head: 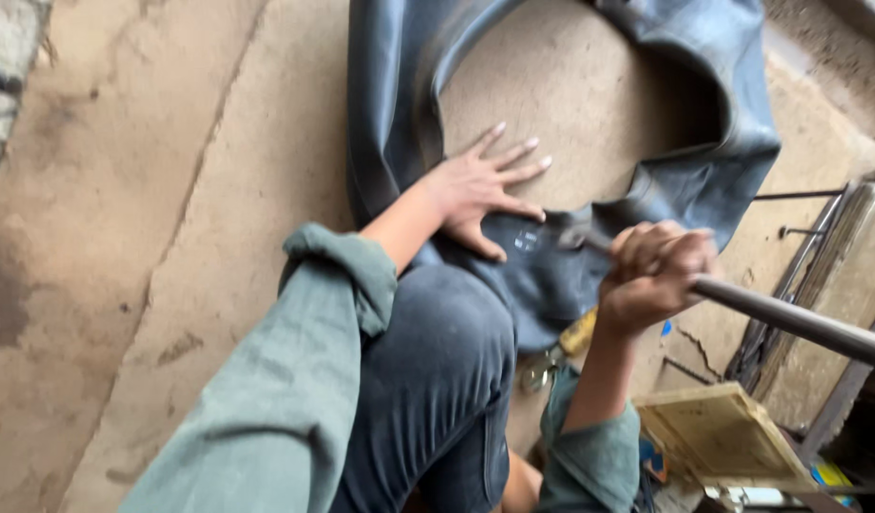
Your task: The person selects a blue circular patch from a toolbox and applies it to a hole in a black rubber tire. They then use a wooden-handled roller tool to press the patch firmly onto the tire surface, followed by a metal rod to further secure the repair.
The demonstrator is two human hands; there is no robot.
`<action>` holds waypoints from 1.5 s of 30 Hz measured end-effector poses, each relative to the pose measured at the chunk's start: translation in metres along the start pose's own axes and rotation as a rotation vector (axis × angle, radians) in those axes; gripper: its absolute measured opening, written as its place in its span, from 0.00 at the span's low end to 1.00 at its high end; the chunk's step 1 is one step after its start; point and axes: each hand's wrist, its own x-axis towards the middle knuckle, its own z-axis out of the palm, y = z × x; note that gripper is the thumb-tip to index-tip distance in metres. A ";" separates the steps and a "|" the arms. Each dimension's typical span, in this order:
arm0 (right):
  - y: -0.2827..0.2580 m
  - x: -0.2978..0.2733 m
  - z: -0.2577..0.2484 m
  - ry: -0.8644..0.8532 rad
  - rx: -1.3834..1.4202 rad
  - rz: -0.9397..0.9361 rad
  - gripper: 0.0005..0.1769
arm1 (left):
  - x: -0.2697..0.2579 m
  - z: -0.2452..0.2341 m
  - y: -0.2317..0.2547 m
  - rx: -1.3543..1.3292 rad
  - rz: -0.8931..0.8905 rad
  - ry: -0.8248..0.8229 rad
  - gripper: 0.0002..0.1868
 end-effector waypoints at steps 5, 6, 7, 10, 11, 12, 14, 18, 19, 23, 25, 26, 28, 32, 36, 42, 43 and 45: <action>0.013 -0.004 0.006 0.041 -0.005 0.136 0.21 | 0.003 0.001 0.005 0.026 0.007 0.005 0.47; 0.014 -0.001 0.004 0.047 0.011 0.152 0.21 | 0.006 0.000 0.004 0.026 0.013 0.015 0.47; 0.015 -0.005 0.005 0.055 0.033 0.182 0.20 | 0.002 0.001 0.006 0.018 0.009 0.014 0.46; 0.012 0.006 -0.006 0.007 -0.030 0.061 0.21 | 0.007 0.003 0.006 -0.006 0.020 0.045 0.47; 0.014 0.008 -0.004 -0.014 -0.061 -0.006 0.22 | 0.003 0.002 0.004 -0.012 0.021 0.046 0.47; 0.019 0.009 0.000 0.004 -0.017 0.000 0.21 | -0.001 0.001 -0.001 0.013 0.028 0.054 0.47; 0.015 0.000 -0.002 0.042 0.027 0.035 0.20 | -0.004 0.010 0.009 0.017 0.054 0.076 0.47; 0.006 -0.003 0.017 -0.002 0.036 0.325 0.22 | -0.001 0.000 0.003 0.005 0.002 0.040 0.46; -0.007 -0.010 0.017 -0.009 -0.004 0.383 0.22 | -0.001 0.000 0.005 0.002 0.000 0.035 0.45; -0.090 -0.046 0.003 0.031 -0.302 0.689 0.05 | -0.002 0.006 0.007 -0.003 0.026 0.038 0.46; -0.130 -0.070 0.001 0.043 -0.503 0.829 0.23 | 0.000 0.007 0.006 -0.006 0.016 0.028 0.46; -0.145 -0.083 0.002 0.069 -0.631 0.942 0.35 | 0.002 0.006 0.005 -0.005 0.014 0.024 0.46; -0.159 -0.112 0.008 -0.030 -0.698 1.012 0.39 | 0.003 0.007 0.004 0.003 0.018 0.030 0.46; -0.153 -0.158 0.008 -0.097 -0.601 1.119 0.36 | -0.002 0.010 0.007 0.021 0.021 0.040 0.45; -0.139 -0.172 -0.005 0.103 -0.218 1.262 0.37 | 0.003 0.009 0.003 0.003 0.004 0.031 0.46; -0.142 -0.181 -0.012 0.178 -0.015 1.337 0.36 | 0.004 0.017 0.003 0.017 0.006 0.040 0.46; -0.140 -0.181 -0.012 0.151 0.015 1.336 0.36 | 0.003 0.017 0.002 0.022 0.016 0.046 0.46; -0.136 -0.183 -0.012 0.128 0.006 1.345 0.36 | 0.001 0.018 0.001 0.016 0.026 0.056 0.46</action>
